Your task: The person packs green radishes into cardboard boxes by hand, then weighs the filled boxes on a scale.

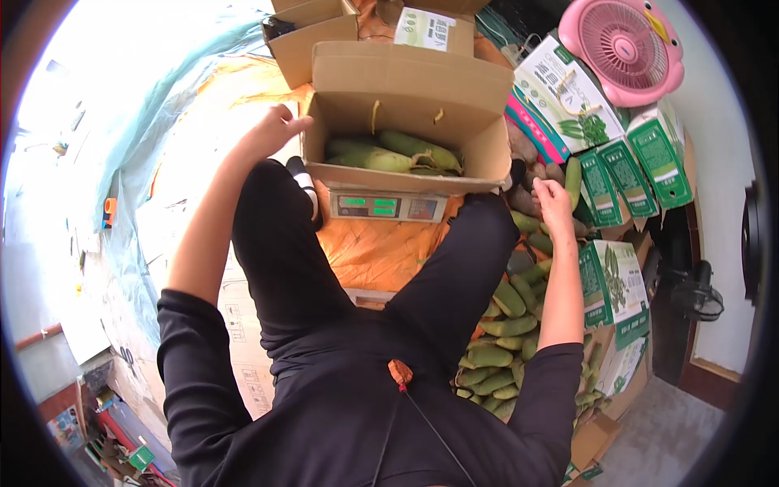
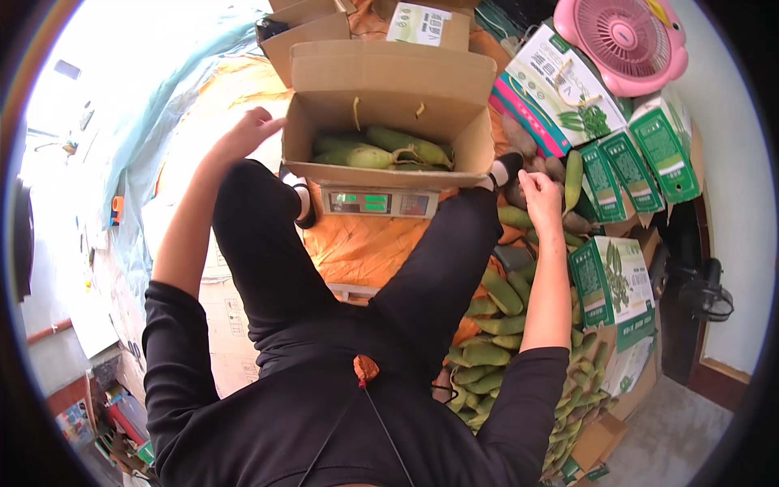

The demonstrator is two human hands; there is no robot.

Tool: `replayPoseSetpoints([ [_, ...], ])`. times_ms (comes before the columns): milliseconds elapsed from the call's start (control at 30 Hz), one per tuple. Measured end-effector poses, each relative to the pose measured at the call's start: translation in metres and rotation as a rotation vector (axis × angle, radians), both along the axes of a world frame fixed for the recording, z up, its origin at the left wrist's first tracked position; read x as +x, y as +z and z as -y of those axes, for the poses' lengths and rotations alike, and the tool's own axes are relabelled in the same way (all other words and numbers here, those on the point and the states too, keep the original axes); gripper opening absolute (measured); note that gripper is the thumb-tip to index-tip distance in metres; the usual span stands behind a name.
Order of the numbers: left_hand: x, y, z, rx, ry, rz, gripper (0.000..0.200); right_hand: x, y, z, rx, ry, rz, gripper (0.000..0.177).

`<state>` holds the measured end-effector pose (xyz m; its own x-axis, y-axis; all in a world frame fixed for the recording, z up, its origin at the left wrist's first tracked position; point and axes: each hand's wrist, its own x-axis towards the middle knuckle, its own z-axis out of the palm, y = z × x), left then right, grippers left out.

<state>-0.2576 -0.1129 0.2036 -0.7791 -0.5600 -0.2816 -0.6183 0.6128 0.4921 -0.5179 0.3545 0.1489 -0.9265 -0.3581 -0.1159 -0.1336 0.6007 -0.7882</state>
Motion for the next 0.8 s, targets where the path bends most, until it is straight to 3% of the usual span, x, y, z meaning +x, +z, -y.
replayPoseSetpoints([
  [100,-0.02,-0.017,0.016,-0.113,-0.162,0.242,0.066,-0.017,0.014,0.044,0.018,0.068,-0.027,0.043],
  [200,-0.037,-0.025,0.02,0.015,-0.237,0.317,0.073,-0.029,0.023,0.076,0.378,0.219,-0.06,0.056],
  [333,-0.049,-0.042,0.021,0.083,-0.243,0.418,0.05,-0.038,0.018,0.103,0.641,0.345,-0.11,0.05],
  [400,-0.051,-0.065,0.03,-0.579,-1.006,0.469,0.037,-0.049,-0.005,0.105,0.574,0.323,-0.083,0.042],
  [433,-0.052,-0.072,0.032,-0.652,-1.057,0.504,0.03,-0.053,-0.004,0.108,0.573,0.344,-0.084,0.042],
  [533,-0.052,-0.091,0.046,-0.638,-0.931,0.525,0.028,-0.07,-0.008,0.113,0.493,0.379,-0.067,0.036],
  [600,-0.048,-0.091,0.059,-0.625,-0.903,0.401,0.028,-0.077,-0.002,0.127,0.416,0.378,-0.006,0.033],
  [700,-0.03,-0.076,0.076,-0.467,-0.696,0.366,0.027,-0.09,0.02,0.158,0.433,0.469,-0.125,0.03],
  [767,-0.013,-0.066,0.088,-0.482,-0.749,0.434,0.029,-0.069,0.059,0.194,0.469,0.528,-0.27,0.031],
  [800,0.0,-0.058,0.09,-0.346,-0.495,0.313,0.033,-0.066,0.065,0.206,0.326,0.519,-0.188,0.033],
])
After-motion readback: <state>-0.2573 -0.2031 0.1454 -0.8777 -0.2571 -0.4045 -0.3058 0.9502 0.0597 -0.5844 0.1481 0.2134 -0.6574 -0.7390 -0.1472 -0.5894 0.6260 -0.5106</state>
